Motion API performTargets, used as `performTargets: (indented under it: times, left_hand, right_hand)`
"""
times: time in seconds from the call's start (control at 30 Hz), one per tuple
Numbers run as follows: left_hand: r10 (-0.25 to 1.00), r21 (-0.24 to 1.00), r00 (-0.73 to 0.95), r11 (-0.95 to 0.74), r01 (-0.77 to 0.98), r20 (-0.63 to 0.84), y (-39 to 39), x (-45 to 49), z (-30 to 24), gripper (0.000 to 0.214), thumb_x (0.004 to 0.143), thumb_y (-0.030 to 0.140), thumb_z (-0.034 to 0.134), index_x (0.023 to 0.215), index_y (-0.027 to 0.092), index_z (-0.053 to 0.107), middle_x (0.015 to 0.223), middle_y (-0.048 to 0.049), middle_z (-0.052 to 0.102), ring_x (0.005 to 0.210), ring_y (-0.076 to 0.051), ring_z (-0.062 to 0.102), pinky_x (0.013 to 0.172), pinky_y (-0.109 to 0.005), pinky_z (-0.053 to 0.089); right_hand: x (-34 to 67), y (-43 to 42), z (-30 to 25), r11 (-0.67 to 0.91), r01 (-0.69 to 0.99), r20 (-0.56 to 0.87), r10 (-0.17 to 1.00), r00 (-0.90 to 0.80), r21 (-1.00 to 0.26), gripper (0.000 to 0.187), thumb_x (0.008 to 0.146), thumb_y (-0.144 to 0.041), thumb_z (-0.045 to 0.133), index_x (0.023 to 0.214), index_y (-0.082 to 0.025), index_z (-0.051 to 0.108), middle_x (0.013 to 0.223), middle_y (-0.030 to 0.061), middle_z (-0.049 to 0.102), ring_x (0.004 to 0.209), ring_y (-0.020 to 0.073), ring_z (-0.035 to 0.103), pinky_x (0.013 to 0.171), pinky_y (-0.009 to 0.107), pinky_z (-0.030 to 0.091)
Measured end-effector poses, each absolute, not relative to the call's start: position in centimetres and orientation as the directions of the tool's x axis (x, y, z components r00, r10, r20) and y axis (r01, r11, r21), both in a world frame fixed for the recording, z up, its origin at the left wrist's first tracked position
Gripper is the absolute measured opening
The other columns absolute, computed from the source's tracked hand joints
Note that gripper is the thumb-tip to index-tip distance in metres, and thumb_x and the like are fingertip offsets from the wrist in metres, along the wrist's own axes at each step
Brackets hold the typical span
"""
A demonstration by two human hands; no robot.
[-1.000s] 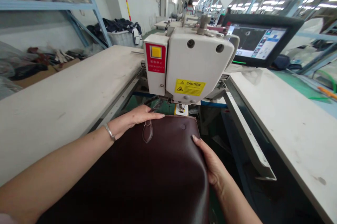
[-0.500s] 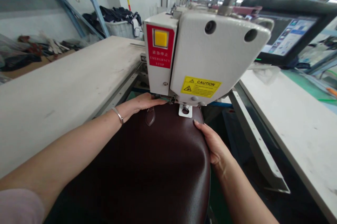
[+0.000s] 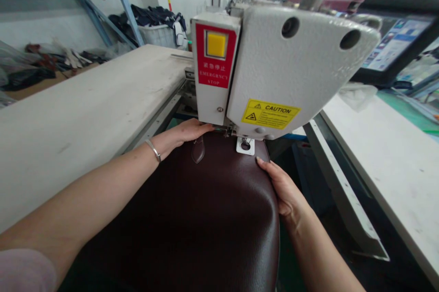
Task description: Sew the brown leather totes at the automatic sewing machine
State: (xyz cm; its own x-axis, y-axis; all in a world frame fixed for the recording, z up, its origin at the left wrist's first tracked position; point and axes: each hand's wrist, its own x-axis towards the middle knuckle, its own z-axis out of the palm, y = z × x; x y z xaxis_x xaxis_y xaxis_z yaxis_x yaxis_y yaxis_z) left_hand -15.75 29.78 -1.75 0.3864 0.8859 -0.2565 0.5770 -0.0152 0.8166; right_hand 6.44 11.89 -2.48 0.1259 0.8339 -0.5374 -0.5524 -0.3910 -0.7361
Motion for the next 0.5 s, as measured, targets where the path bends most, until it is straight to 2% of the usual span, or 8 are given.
performTargets:
  times: [0.1, 0.23, 0.37, 0.5]
  left_hand:
    - [0.891, 0.793, 0.375, -0.028, 0.609, -0.256, 29.80, -15.73, -1.90, 0.042, 0.079, 0.057, 0.064, 0.081, 0.017, 0.075, 0.086, -0.0080, 0.074, 0.081, -0.027, 0.069, 0.073, -0.033, 0.053]
    - [0.903, 0.806, 0.384, -0.075, 0.588, -0.195, 29.87, -15.71, -2.20, 0.041, 0.081, 0.055, 0.062, 0.090, 0.018, 0.076, 0.092, -0.0066, 0.075, 0.085, -0.026, 0.069, 0.076, -0.032, 0.054]
    - [0.904, 0.792, 0.393, -0.112, 0.600, -0.170, 29.71, -15.66, -2.16, 0.037, 0.078, 0.052, 0.063, 0.088, 0.020, 0.078, 0.086, -0.0048, 0.075, 0.086, -0.026, 0.068, 0.076, -0.030, 0.054]
    - [0.916, 0.762, 0.350, -0.083, 0.643, -0.196, 29.47, -15.70, -2.04, 0.041, 0.077, 0.057, 0.063, 0.079, 0.019, 0.077, 0.080, -0.0062, 0.073, 0.082, -0.028, 0.068, 0.069, -0.031, 0.053]
  right_hand:
    - [6.36, 11.85, -2.45, -0.384, -0.544, -0.537, 0.830, 0.152, -0.746, 0.034, 0.072, -0.031, 0.082, 0.101, -0.020, 0.069, 0.081, 0.0079, 0.077, 0.066, 0.0245, 0.074, 0.057, 0.033, 0.061]
    - [6.19, 11.83, -2.26, -0.390, -0.540, -0.552, 0.815, 0.174, -0.746, 0.031, 0.073, -0.030, 0.080, 0.100, -0.019, 0.069, 0.080, 0.0076, 0.077, 0.059, 0.0219, 0.072, 0.053, 0.030, 0.059]
    - [6.14, 11.79, -2.18, -0.390, -0.543, -0.554, 0.814, 0.174, -0.744, 0.033, 0.073, -0.028, 0.081, 0.102, -0.019, 0.068, 0.083, 0.0073, 0.078, 0.069, 0.0239, 0.075, 0.057, 0.029, 0.061]
    - [6.27, 11.68, -2.51, -0.379, -0.550, -0.541, 0.826, 0.161, -0.744, 0.035, 0.073, -0.029, 0.082, 0.104, -0.020, 0.068, 0.087, 0.0060, 0.079, 0.076, 0.0244, 0.076, 0.063, 0.030, 0.063]
